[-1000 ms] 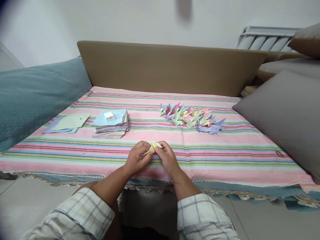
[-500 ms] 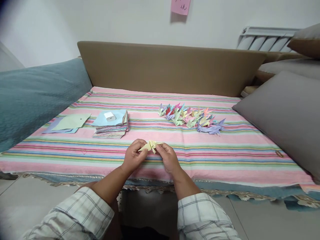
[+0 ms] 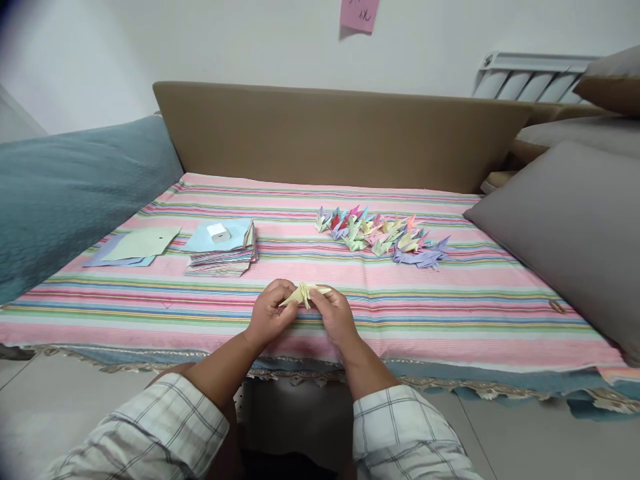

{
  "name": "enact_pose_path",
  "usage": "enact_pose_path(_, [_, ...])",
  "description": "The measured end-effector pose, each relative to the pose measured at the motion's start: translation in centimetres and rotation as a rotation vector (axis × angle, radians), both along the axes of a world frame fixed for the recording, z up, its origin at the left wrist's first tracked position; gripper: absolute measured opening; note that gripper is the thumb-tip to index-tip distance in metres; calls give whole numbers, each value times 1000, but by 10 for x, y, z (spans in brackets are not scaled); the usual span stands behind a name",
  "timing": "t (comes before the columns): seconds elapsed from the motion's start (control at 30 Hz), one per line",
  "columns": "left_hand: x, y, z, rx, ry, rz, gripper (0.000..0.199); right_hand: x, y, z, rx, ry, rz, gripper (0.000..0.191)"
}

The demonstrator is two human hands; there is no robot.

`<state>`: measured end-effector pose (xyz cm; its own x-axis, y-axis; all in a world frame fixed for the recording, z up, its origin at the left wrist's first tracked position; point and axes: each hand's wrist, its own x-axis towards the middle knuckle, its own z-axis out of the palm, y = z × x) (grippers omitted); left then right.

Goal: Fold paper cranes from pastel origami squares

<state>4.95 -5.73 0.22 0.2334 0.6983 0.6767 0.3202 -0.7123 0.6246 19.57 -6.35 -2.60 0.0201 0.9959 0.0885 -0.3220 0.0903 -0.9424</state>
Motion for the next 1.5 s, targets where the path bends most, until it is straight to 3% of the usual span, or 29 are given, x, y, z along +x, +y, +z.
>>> enact_pose_path(0.23, [3, -1, -4, -49, 13, -16, 8, -4, -3, 5, 39, -165, -142, 24])
enact_pose_path(0.5, [8, -3, -5, -417, -25, 30, 17, -9, -8, 7, 36, -193, -192, 28])
enact_pose_path(0.8, [11, -5, -1, -429, -3, 49, 24, -13, -6, 9, 25, -143, -168, 27])
enact_pose_path(0.97, [11, -4, 4, -532, -79, 46, 25, -14, -5, 10, -39, -209, -219, 32])
enact_pose_path(1.2, [12, 0, 3, -591, -80, -23, 39, -18, -4, 7, -133, -57, -212, 36])
enact_pose_path(1.5, [14, -2, 2, -846, -423, -173, 44, -21, -6, 24, -311, 263, -83, 38])
